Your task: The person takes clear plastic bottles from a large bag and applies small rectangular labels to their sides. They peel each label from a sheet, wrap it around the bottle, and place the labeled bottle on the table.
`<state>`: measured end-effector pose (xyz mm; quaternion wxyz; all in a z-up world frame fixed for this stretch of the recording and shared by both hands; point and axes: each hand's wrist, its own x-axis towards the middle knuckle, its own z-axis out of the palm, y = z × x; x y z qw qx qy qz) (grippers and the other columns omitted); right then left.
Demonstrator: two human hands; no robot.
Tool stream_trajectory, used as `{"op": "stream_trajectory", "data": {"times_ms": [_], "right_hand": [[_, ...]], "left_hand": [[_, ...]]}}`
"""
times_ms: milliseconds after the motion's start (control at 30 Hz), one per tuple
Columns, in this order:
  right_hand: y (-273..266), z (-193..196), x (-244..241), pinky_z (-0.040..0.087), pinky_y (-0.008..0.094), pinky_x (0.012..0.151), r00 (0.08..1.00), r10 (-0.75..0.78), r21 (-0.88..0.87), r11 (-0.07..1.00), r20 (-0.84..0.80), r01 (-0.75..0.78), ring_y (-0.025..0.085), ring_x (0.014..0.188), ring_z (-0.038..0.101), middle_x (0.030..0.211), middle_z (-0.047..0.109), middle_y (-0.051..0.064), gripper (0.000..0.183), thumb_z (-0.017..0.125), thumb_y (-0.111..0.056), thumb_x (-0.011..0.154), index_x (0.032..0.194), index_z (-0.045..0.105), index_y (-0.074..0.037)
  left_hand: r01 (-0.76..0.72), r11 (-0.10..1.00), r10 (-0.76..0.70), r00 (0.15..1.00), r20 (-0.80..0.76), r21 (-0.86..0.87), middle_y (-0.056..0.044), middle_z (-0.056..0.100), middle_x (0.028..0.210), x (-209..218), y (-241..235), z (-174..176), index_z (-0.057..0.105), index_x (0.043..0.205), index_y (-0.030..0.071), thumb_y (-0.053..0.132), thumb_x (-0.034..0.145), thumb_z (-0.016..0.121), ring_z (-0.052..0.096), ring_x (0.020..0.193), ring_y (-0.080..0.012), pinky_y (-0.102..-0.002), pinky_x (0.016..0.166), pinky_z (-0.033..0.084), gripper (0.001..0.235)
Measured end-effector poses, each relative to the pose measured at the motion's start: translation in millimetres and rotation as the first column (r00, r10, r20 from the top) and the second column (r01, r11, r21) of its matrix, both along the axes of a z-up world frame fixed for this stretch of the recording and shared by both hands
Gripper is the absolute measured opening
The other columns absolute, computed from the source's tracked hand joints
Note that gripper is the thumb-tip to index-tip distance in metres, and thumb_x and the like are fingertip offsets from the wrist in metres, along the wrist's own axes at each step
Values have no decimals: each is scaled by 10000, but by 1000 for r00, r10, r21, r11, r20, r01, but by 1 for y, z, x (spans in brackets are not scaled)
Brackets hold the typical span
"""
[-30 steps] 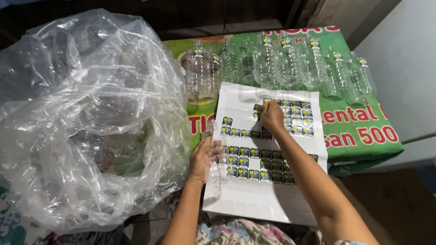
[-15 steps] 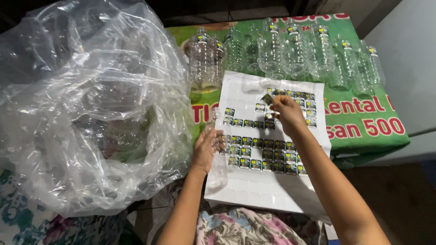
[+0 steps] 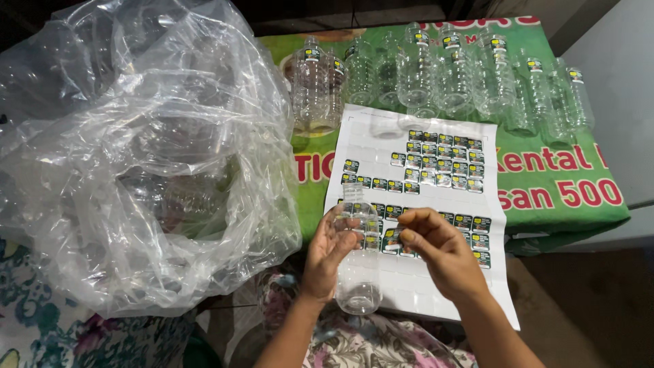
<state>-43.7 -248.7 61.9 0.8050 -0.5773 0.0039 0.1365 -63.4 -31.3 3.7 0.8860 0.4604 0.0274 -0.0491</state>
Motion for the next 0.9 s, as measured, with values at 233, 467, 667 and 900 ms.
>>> {"op": "stream_trajectory", "data": {"times_ms": [233,467,667,900], "right_hand": [[6,-15,-17,531,319,785,997,5,23,1000,-79,-3,160,835,635,940,668,75,288,740,-57,891,1147,641,31],[-1,-16,-27,521,318,810,995,50,66,997,-89,-44,154,859,615,962,655,60,191,697,-94,947,1070,650,44],[-5,-13,-33,518,317,803,988,71,90,994,-135,-59,147,868,589,943,634,56,181,685,-101,968,1090,657,31],[1,-13,-35,517,297,809,994,19,-1,1000,-108,-19,130,919,616,1022,670,52,247,702,-83,916,1138,663,19]], "left_hand": [[29,996,-31,999,26,80,-103,496,1268,-12,-12,8,243,1597,48,203,955,678,534,1136,-189,-374,947,549,790],[49,980,-74,990,122,194,-110,488,1316,-18,-17,14,229,1616,34,200,979,684,545,1176,-195,-330,1030,473,800],[50,974,-81,988,132,219,-115,504,1383,-21,-19,18,222,1622,45,218,985,678,506,1148,-161,-322,1002,476,802],[71,980,-96,987,132,185,-113,501,1406,-24,-20,15,217,1629,51,254,1013,650,496,1156,-154,-316,1027,450,780]]}}
